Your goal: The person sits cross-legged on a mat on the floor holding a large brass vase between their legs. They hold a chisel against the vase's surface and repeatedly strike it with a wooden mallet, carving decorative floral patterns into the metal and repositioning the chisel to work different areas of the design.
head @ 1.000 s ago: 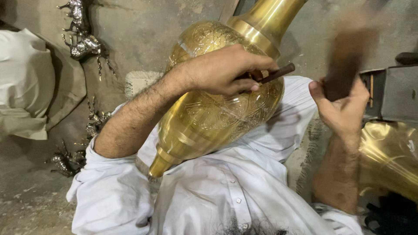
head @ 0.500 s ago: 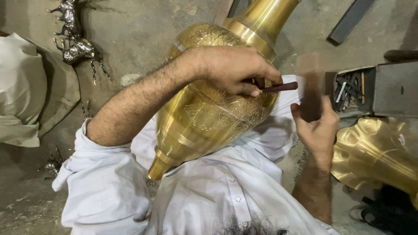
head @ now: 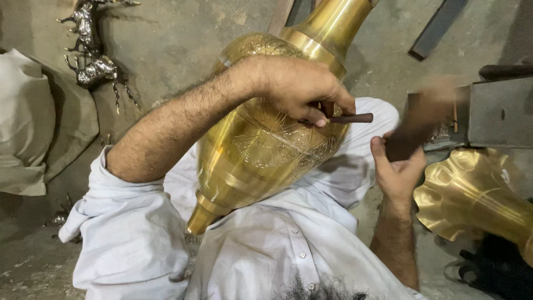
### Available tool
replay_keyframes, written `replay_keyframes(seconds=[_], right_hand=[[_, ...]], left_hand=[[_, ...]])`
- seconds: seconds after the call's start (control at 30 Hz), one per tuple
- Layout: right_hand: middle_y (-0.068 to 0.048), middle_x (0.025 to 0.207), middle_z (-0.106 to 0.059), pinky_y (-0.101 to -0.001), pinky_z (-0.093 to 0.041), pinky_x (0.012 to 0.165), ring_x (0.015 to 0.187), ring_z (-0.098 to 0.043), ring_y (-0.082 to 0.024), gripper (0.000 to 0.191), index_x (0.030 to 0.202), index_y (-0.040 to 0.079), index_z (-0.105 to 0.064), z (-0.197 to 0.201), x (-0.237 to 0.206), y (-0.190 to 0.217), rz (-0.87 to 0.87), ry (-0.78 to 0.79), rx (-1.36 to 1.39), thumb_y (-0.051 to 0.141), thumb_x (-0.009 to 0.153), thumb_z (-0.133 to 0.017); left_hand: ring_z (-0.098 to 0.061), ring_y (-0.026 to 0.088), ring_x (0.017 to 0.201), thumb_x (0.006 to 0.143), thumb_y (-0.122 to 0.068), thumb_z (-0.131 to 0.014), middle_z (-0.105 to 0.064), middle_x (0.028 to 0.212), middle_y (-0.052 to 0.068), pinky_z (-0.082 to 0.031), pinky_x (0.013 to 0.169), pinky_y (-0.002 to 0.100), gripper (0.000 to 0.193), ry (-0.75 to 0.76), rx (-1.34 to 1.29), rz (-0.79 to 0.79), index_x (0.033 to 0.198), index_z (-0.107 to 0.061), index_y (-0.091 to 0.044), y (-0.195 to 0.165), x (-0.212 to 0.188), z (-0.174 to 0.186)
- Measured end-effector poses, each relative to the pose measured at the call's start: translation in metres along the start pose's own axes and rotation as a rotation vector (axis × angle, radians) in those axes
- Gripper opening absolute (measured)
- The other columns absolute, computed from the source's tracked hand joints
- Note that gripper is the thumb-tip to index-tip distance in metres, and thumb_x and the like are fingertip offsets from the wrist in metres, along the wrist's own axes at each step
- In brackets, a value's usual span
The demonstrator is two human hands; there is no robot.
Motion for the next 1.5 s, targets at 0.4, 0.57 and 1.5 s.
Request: replay_keyframes(seconds=[0.4, 0.57, 1.5], right_hand=[[-0.001, 0.106, -0.066, -0.0228, -0.052, 0.086, 0.095, -0.062, -0.008, 0.028, 0.119, 0.001, -0.060, -0.007, -0.013, 0.001, -0.054, 0.046, -0.102, 0.003, 0.097, -0.078], [-0.001, 0.100, -0.066, -0.0236, -0.052, 0.082, 0.089, -0.063, -0.009, 0.027, 0.116, -0.001, -0.061, -0.004, -0.009, -0.020, -0.117, 0.032, -0.069, 0.004, 0.097, -0.080], [-0.009, 0.100, -0.065, -0.0302, -0.052, 0.081, 0.088, -0.061, -0.016, 0.031, 0.113, -0.003, -0.059, -0.027, 0.038, -0.026, 0.087, 0.011, -0.551, -0.001, 0.097, -0.086]], left_hand=[[-0.077, 0.019, 0.100, 0.094, -0.018, -0.071, -0.079, 0.111, 0.003, -0.061, 0.089, 0.044, 0.046, 0.048, -0.030, -0.054, 0.139, -0.060, -0.019, -0.001, -0.012, 0.014], [-0.076, 0.020, 0.115, 0.105, -0.017, -0.071, -0.076, 0.123, 0.010, -0.062, 0.101, 0.039, 0.043, -0.346, -0.132, -0.216, 0.144, -0.055, -0.008, 0.022, -0.034, 0.025], [-0.075, 0.011, 0.078, 0.097, -0.014, -0.066, -0.078, 0.085, 0.001, -0.059, 0.074, 0.031, 0.048, 0.362, -0.256, -0.081, 0.143, -0.054, -0.017, 0.074, 0.015, 0.061]])
Point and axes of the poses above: each hand's wrist, its own x-axis towards the middle knuckle, its own z-axis out of the back of the hand, y = z × x, the point moved 2 cm from there along x, towards the middle knuckle
